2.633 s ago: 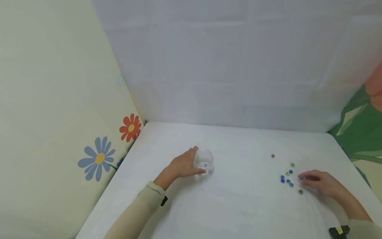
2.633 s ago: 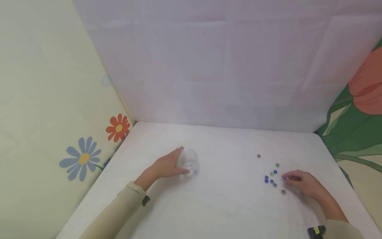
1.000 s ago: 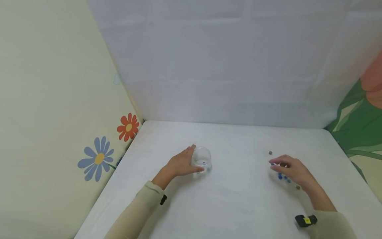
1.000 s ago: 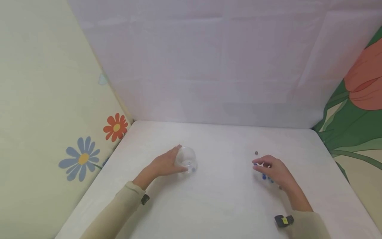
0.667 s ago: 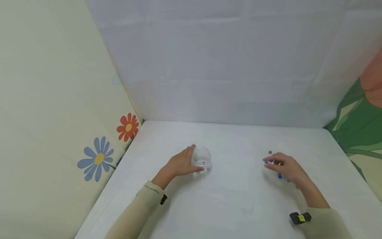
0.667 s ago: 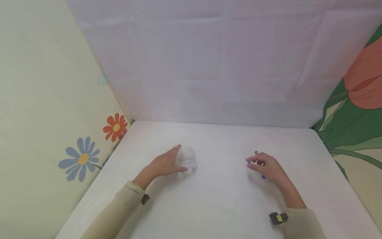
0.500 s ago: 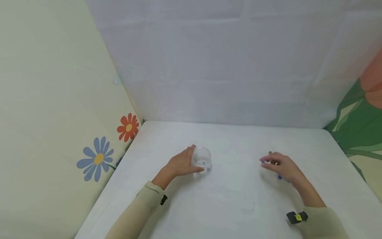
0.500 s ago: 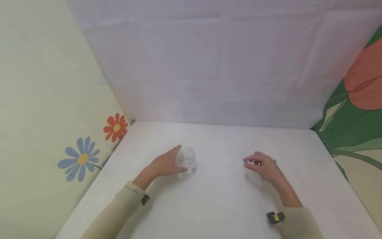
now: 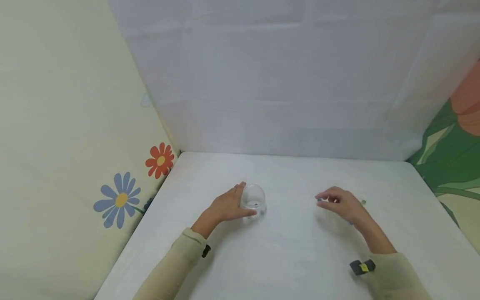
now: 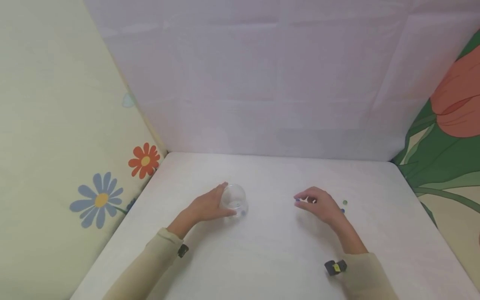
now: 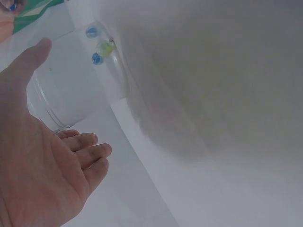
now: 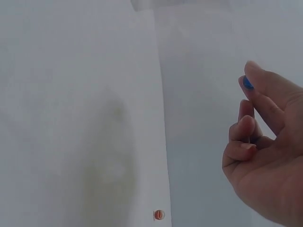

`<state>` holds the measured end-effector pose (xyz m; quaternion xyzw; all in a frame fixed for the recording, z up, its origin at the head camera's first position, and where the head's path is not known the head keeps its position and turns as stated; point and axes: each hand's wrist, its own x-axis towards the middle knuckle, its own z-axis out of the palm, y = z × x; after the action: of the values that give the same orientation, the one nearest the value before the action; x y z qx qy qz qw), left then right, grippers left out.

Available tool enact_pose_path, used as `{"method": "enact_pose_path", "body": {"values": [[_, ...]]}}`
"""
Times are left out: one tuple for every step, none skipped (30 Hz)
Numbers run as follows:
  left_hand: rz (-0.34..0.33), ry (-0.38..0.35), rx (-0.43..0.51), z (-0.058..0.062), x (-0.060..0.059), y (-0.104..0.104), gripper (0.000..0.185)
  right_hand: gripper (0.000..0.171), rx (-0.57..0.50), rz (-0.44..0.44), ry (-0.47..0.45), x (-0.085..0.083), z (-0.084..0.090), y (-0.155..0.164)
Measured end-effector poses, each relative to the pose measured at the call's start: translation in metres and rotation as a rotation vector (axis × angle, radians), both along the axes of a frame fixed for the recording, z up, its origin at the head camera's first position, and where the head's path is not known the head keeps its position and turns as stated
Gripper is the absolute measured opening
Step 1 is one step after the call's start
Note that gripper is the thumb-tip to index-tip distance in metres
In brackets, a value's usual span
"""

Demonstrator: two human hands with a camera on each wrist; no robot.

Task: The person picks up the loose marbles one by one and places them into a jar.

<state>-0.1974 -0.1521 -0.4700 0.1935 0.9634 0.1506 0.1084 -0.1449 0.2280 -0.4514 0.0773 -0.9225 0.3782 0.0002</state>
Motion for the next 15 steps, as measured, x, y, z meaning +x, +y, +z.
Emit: {"method": "enact_pose_path", "body": {"values": [[-0.001,0.002,0.000,0.000,0.000,0.000,0.114,0.025,-0.006,0.007,0.007,-0.001,0.000,-0.002],[-0.001,0.002,0.001,0.001,0.000,0.000,0.114,0.025,-0.017,0.016,0.015,-0.001,0.000,-0.003],[-0.001,0.004,-0.001,0.001,0.000,0.000,0.114,0.025,-0.027,0.025,0.023,-0.002,0.000,-0.005],[-0.002,0.007,-0.002,0.001,0.001,0.001,0.113,0.024,-0.037,0.036,0.030,-0.003,0.001,-0.007],[-0.001,0.009,-0.001,0.002,0.001,0.001,0.113,0.024,-0.045,0.044,0.034,-0.004,0.001,-0.009],[-0.001,0.010,0.002,0.002,0.001,0.001,0.113,0.024,-0.053,0.051,0.036,-0.004,0.001,-0.011],[0.000,0.011,0.004,0.003,0.001,0.001,0.113,0.024,-0.059,0.057,0.036,-0.005,0.001,-0.013],[0.002,0.010,0.005,0.003,0.002,0.002,0.113,0.024,-0.062,0.056,0.033,-0.005,0.002,-0.015],[0.002,0.008,0.005,0.003,0.002,0.002,0.113,0.023,-0.064,0.054,0.027,-0.006,0.002,-0.017],[0.005,0.007,0.004,0.004,0.002,0.002,0.113,0.023,-0.063,0.051,0.023,-0.006,0.003,-0.018],[0.006,0.005,0.005,0.004,0.002,0.003,0.112,0.024,-0.058,0.047,0.017,-0.007,0.003,-0.020],[0.006,0.004,0.003,0.004,0.003,0.003,0.113,0.024,-0.055,0.044,0.013,-0.007,0.004,-0.021],[0.007,0.004,0.002,0.004,0.003,0.003,0.113,0.023,-0.053,0.043,0.010,-0.007,0.004,-0.023],[0.007,0.002,0.002,0.004,0.003,0.003,0.113,0.023,-0.051,0.039,0.008,-0.008,0.005,-0.024],[0.007,0.001,0.001,0.003,0.003,0.003,0.113,0.023,-0.047,0.043,0.011,-0.008,0.005,-0.026]]}}
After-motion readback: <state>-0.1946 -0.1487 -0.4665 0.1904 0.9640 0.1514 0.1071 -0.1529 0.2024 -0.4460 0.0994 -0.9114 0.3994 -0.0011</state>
